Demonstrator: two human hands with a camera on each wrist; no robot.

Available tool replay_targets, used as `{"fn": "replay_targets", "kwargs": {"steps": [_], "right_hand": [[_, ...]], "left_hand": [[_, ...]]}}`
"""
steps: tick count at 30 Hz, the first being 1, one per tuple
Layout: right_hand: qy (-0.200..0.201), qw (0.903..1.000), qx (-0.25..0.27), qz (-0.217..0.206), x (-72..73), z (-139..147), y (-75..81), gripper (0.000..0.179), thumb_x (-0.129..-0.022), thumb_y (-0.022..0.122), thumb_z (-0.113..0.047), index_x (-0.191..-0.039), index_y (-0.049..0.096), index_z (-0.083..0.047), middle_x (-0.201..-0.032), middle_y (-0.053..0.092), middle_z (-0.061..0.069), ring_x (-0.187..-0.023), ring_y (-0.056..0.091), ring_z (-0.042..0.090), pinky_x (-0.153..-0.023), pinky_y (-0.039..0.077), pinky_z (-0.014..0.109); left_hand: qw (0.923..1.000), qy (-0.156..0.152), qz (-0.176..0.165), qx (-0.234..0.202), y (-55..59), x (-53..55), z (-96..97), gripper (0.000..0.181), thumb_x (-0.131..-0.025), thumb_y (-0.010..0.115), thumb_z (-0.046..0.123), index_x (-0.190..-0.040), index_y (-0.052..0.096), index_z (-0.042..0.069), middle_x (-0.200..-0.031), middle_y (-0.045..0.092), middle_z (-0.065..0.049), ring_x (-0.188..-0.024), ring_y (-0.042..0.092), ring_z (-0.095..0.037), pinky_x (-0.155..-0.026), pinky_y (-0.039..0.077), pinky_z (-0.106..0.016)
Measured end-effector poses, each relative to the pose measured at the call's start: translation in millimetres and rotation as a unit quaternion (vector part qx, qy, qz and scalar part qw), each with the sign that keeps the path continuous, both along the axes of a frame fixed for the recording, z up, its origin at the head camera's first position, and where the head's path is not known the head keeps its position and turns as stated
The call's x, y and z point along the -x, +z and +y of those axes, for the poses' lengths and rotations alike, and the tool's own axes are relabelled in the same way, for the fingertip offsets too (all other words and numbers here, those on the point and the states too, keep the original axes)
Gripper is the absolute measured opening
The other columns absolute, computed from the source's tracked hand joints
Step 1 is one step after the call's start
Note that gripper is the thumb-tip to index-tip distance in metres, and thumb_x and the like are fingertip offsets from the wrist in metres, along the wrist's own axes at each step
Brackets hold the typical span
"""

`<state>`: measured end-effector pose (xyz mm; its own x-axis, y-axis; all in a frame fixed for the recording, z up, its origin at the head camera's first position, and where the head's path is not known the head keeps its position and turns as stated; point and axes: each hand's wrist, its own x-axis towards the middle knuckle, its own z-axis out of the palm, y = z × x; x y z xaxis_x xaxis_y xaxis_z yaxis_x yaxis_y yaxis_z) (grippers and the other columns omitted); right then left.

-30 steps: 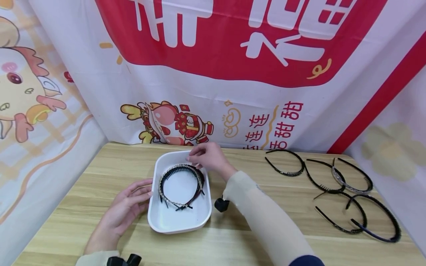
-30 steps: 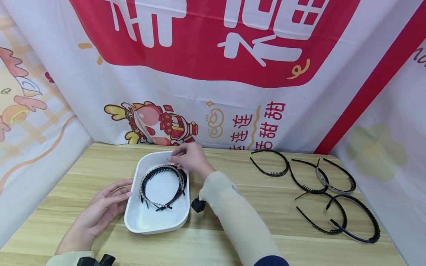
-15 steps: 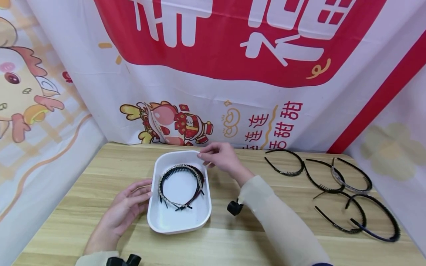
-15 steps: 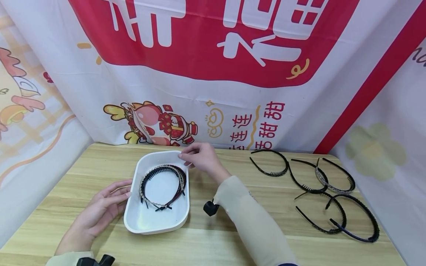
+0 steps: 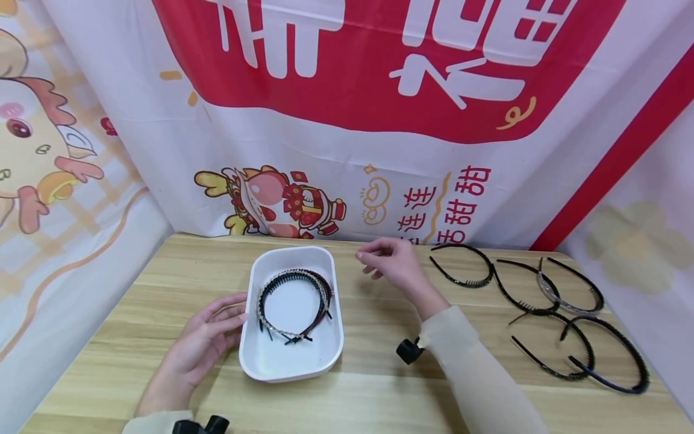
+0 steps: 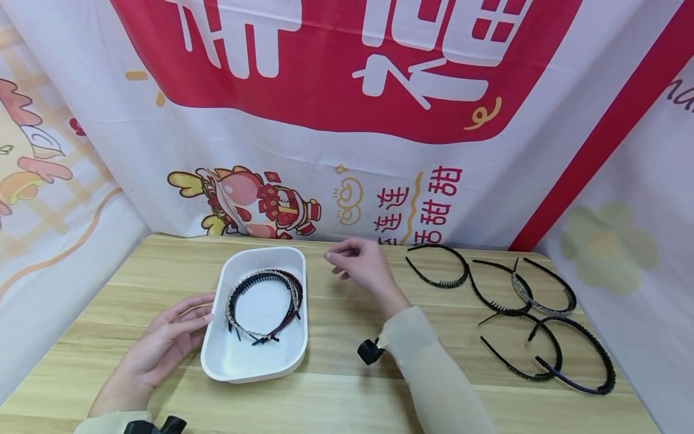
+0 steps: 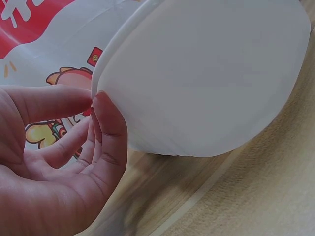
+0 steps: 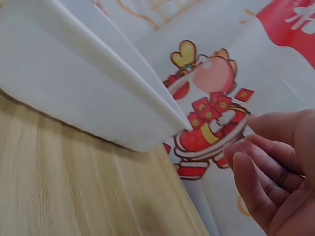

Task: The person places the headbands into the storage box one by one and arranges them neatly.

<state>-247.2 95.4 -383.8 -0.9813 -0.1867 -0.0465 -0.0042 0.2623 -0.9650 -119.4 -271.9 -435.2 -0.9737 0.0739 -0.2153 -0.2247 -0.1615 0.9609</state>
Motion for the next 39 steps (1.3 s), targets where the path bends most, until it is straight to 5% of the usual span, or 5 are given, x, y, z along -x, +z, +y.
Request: {"fn": "replay_targets", "kwargs": {"steps": [18, 25, 39], "right_hand": [[-0.128, 0.9912, -0.022, -0.022, -32.1, 88, -27.8, 0.036, -0.101, 0.078, -0.03, -0.128, 0.074, -0.006, -0.114, 0.079, 0.01, -0.088, 0.077, 0.012, -0.085, 0.066, 0.035], [-0.178, 0.9835, -0.021, -0.024, -38.4, 113, -43.5, 0.036, -0.1, 0.079, -0.027, -0.128, 0.074, -0.004, -0.112, 0.081, 0.014, -0.082, 0.078, 0.011, -0.077, 0.065, 0.026], [-0.267, 0.9594, 0.053, -0.075, -43.8, 149, -49.3, 0.037, -0.098, 0.081, -0.02, -0.129, 0.072, -0.002, -0.086, 0.08, -0.008, -0.077, 0.077, 0.008, -0.072, 0.064, 0.024]], "left_hand": [[0.9999, 0.005, 0.001, -0.011, -3.6, -0.7, -0.6, 0.037, -0.104, 0.06, 0.0, -0.129, 0.068, 0.027, -0.118, 0.077, 0.008, -0.11, 0.073, -0.011, -0.095, 0.061, -0.03], [0.9999, 0.0, 0.004, -0.015, -2.9, -0.3, -1.2, 0.037, -0.105, 0.06, -0.001, -0.128, 0.067, 0.027, -0.118, 0.077, 0.008, -0.109, 0.073, -0.011, -0.096, 0.061, -0.029], [0.9997, -0.004, 0.013, -0.022, -2.4, 0.2, 0.7, 0.037, -0.105, 0.06, -0.001, -0.13, 0.068, 0.026, -0.119, 0.077, 0.007, -0.111, 0.073, -0.011, -0.096, 0.062, -0.03]]}}
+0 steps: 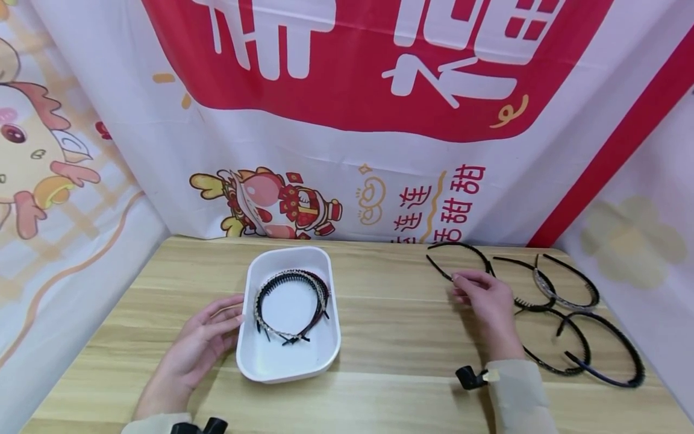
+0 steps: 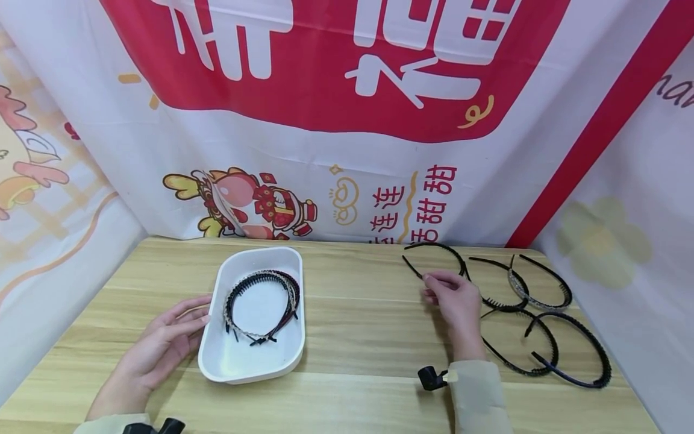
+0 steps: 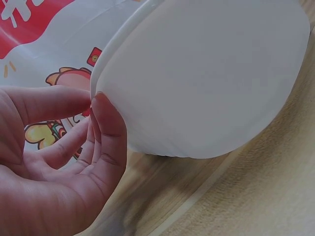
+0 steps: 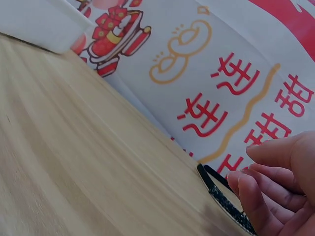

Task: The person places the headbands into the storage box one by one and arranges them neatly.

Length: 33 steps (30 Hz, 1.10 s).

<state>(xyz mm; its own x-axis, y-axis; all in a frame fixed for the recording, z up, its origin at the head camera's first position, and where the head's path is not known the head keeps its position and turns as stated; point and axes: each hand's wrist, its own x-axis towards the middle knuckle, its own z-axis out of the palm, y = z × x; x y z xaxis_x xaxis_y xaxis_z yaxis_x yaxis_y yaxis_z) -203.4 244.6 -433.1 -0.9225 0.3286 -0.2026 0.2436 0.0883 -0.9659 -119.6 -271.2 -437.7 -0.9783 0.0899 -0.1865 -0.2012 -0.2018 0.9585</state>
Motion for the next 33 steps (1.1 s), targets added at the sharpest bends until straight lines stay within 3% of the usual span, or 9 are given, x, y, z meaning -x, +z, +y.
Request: {"fn": "replay_targets", "kwargs": {"steps": [8, 25, 33], "right_hand": [[-0.036, 0.9989, -0.025, -0.017, -6.3, 11, -3.9, 0.039, -0.098, 0.079, -0.02, -0.13, 0.07, 0.002, -0.084, 0.08, -0.004, -0.071, 0.076, 0.006, -0.069, 0.065, 0.023], [-0.052, 0.995, -0.072, -0.045, 5.4, 7, -16.6, 0.044, -0.097, 0.081, -0.026, -0.125, 0.071, 0.005, -0.078, 0.075, -0.006, -0.062, 0.074, 0.005, -0.065, 0.065, 0.024], [-0.042, 0.9848, -0.162, -0.048, 11.8, 8, -16.7, 0.053, -0.1, 0.075, -0.039, -0.126, 0.071, 0.006, -0.064, 0.076, -0.005, -0.053, 0.072, 0.004, -0.058, 0.055, 0.011]], "left_hand": [[1.0, 0.004, -0.008, 0.002, -2.1, -0.7, 3.8, 0.036, -0.105, 0.06, 0.0, -0.128, 0.069, 0.026, -0.119, 0.077, 0.007, -0.11, 0.073, -0.011, -0.095, 0.061, -0.03], [0.9998, 0.009, -0.01, 0.015, -1.3, -4.3, 0.2, 0.036, -0.105, 0.061, 0.002, -0.132, 0.067, 0.024, -0.121, 0.077, 0.007, -0.112, 0.073, -0.011, -0.097, 0.061, -0.03], [0.9999, 0.009, 0.001, 0.008, 1.0, -1.9, 1.6, 0.036, -0.105, 0.06, 0.0, -0.131, 0.068, 0.024, -0.119, 0.078, 0.006, -0.11, 0.073, -0.012, -0.096, 0.062, -0.03]]}}
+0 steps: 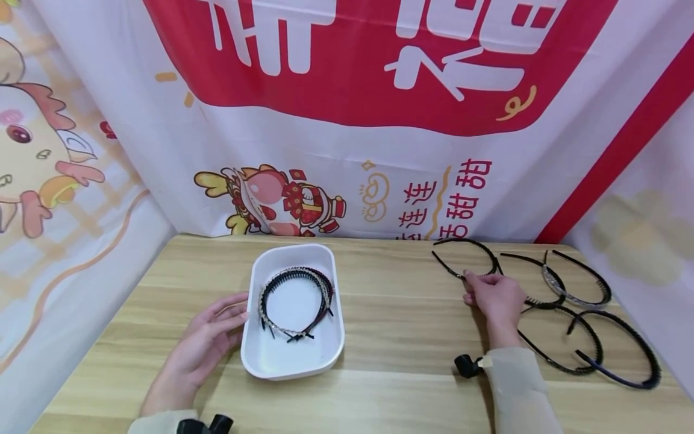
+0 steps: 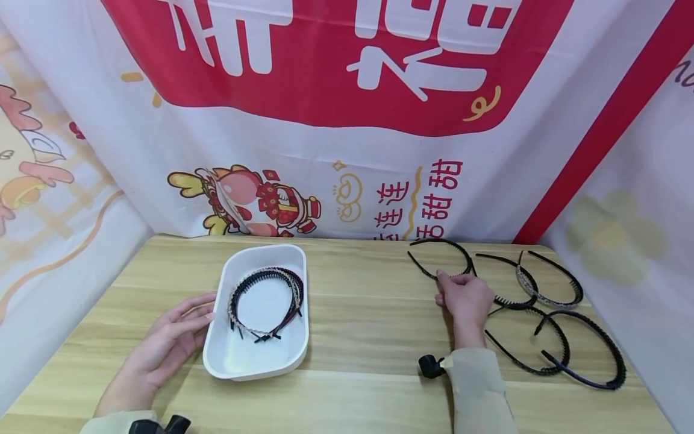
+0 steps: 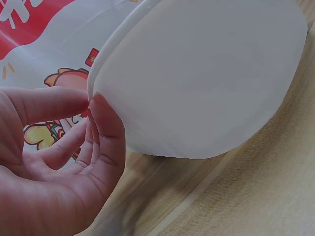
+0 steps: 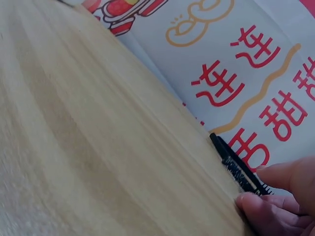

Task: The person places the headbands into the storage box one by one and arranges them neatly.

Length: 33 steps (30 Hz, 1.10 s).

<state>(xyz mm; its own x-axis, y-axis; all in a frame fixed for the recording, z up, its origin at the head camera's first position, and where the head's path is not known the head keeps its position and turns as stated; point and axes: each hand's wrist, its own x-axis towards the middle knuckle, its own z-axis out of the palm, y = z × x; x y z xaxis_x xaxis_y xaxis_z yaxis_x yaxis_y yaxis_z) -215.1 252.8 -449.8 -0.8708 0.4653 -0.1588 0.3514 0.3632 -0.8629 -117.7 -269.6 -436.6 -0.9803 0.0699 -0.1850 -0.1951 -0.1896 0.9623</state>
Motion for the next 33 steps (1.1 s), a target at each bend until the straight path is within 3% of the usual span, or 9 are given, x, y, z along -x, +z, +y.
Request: {"fn": "replay_targets", "kwargs": {"steps": [10, 14, 17, 21, 33], "right_hand": [[-0.001, 0.999, -0.043, 0.007, 3.3, -0.4, -1.7, 0.035, -0.096, 0.076, -0.032, -0.108, 0.077, 0.001, -0.057, 0.071, -0.008, -0.049, 0.068, 0.004, -0.052, 0.057, 0.018], [0.003, 0.997, -0.077, -0.005, 1.8, 0.0, -1.1, 0.033, -0.094, 0.075, -0.034, -0.102, 0.078, -0.003, -0.057, 0.071, -0.008, -0.05, 0.069, 0.006, -0.06, 0.053, 0.016], [0.008, 0.9934, -0.113, -0.019, 0.1, 0.5, 0.7, 0.032, -0.093, 0.075, -0.038, -0.096, 0.08, -0.006, -0.057, 0.071, -0.008, -0.055, 0.068, 0.007, -0.069, 0.048, 0.021], [0.021, 0.989, -0.144, -0.028, -2.3, 1.6, 2.8, 0.033, -0.092, 0.074, -0.041, -0.091, 0.08, -0.008, -0.057, 0.071, -0.005, -0.064, 0.065, 0.014, -0.071, 0.044, 0.029], [0.038, 0.9844, -0.168, -0.034, -2.3, 2.0, -0.8, 0.047, -0.094, 0.075, -0.052, -0.094, 0.078, -0.005, -0.06, 0.072, 0.001, -0.089, 0.068, 0.032, -0.074, 0.047, 0.039]], "left_hand": [[1.0, 0.008, -0.002, -0.002, 1.8, 0.7, 1.4, 0.036, -0.105, 0.06, -0.001, -0.13, 0.069, 0.023, -0.117, 0.077, 0.006, -0.108, 0.073, -0.011, -0.094, 0.062, -0.029], [1.0, 0.008, -0.005, -0.002, 1.5, 0.6, 1.1, 0.036, -0.105, 0.06, 0.0, -0.13, 0.068, 0.023, -0.116, 0.077, 0.006, -0.108, 0.073, -0.011, -0.094, 0.062, -0.029], [0.9999, 0.006, -0.01, 0.002, 1.6, 0.6, 0.7, 0.035, -0.105, 0.06, 0.001, -0.13, 0.067, 0.024, -0.116, 0.077, 0.007, -0.108, 0.073, -0.011, -0.094, 0.062, -0.029], [0.9998, 0.007, -0.016, 0.007, 2.1, 0.6, 0.6, 0.034, -0.105, 0.061, 0.002, -0.13, 0.067, 0.025, -0.116, 0.077, 0.007, -0.109, 0.073, -0.01, -0.095, 0.061, -0.029], [0.9998, 0.012, -0.014, 0.007, 2.8, 0.6, 1.8, 0.035, -0.105, 0.061, 0.001, -0.129, 0.068, 0.025, -0.116, 0.077, 0.007, -0.108, 0.073, -0.011, -0.094, 0.061, -0.029]]}}
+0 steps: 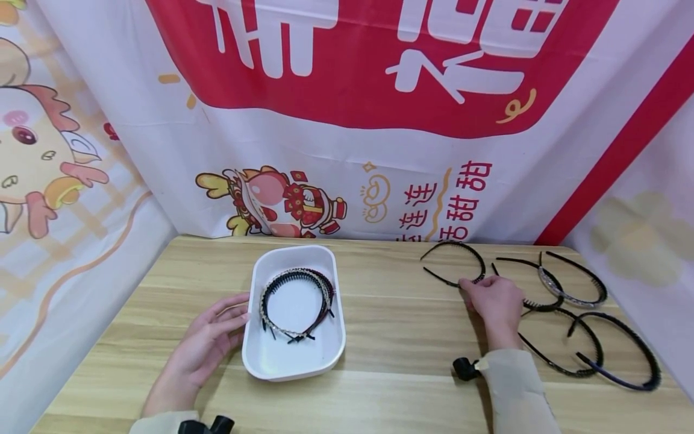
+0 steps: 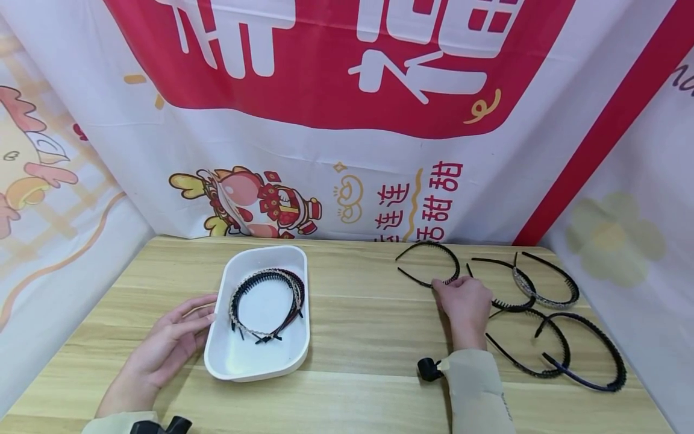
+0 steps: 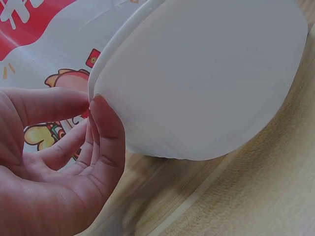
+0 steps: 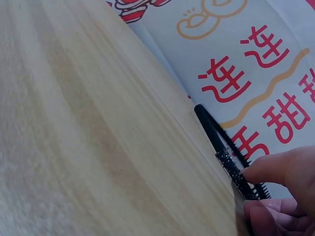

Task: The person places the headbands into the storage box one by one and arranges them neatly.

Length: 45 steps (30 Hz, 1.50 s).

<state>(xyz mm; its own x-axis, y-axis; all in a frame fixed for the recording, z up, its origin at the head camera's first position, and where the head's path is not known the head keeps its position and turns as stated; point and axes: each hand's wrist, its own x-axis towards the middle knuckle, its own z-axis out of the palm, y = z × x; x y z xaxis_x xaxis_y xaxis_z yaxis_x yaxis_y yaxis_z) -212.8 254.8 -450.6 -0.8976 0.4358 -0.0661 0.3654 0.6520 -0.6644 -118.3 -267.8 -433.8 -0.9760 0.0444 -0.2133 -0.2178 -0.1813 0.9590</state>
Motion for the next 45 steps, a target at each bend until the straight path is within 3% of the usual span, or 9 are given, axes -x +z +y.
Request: {"fn": "replay_targets", "kwargs": {"steps": [6, 11, 30, 37, 45], "right_hand": [[0.006, 0.9999, 0.01, -0.004, 0.7, 0.8, 1.8, 0.042, -0.092, 0.077, -0.043, -0.103, 0.079, -0.003, -0.062, 0.073, 0.0, -0.081, 0.071, 0.027, -0.073, 0.049, 0.037], [0.012, 0.9998, 0.015, -0.004, -0.2, 0.6, 3.4, 0.038, -0.091, 0.076, -0.041, -0.102, 0.08, -0.005, -0.061, 0.073, -0.003, -0.07, 0.068, 0.017, -0.072, 0.047, 0.033], [0.003, 0.9995, 0.03, 0.007, -1.9, -2.6, 6.0, 0.034, -0.092, 0.073, -0.036, -0.105, 0.08, -0.006, -0.062, 0.074, -0.004, -0.059, 0.067, 0.01, -0.067, 0.047, 0.027], [-0.008, 0.996, 0.088, 0.015, -1.6, -1.6, 7.6, 0.031, -0.094, 0.072, -0.028, -0.11, 0.079, -0.002, -0.065, 0.077, -0.004, -0.056, 0.071, 0.004, -0.058, 0.051, 0.016], [-0.016, 0.9868, 0.159, 0.025, -2.6, -2.0, 9.3, 0.032, -0.095, 0.075, -0.023, -0.114, 0.077, 0.002, -0.065, 0.076, -0.004, -0.057, 0.072, 0.005, -0.057, 0.056, 0.017]], "left_hand": [[1.0, 0.002, 0.002, -0.004, 0.0, -0.2, -0.1, 0.035, -0.105, 0.061, 0.001, -0.128, 0.068, 0.025, -0.115, 0.078, 0.007, -0.108, 0.073, -0.01, -0.094, 0.062, -0.029], [1.0, 0.002, -0.001, -0.006, -0.5, -0.4, -0.9, 0.035, -0.105, 0.06, 0.001, -0.129, 0.068, 0.025, -0.116, 0.078, 0.007, -0.108, 0.073, -0.011, -0.094, 0.062, -0.029], [0.9996, -0.009, 0.018, -0.019, -2.6, 0.1, -1.4, 0.036, -0.105, 0.059, -0.001, -0.129, 0.069, 0.024, -0.115, 0.077, 0.006, -0.106, 0.073, -0.011, -0.093, 0.062, -0.029], [0.9997, -0.007, 0.016, -0.016, -2.3, 0.3, -1.1, 0.036, -0.105, 0.06, -0.001, -0.129, 0.069, 0.024, -0.116, 0.077, 0.006, -0.107, 0.073, -0.012, -0.094, 0.062, -0.03], [0.9998, -0.005, 0.01, -0.013, -1.7, -0.1, -0.6, 0.036, -0.105, 0.059, 0.0, -0.129, 0.069, 0.025, -0.116, 0.077, 0.006, -0.108, 0.073, -0.012, -0.095, 0.061, -0.029]]}}
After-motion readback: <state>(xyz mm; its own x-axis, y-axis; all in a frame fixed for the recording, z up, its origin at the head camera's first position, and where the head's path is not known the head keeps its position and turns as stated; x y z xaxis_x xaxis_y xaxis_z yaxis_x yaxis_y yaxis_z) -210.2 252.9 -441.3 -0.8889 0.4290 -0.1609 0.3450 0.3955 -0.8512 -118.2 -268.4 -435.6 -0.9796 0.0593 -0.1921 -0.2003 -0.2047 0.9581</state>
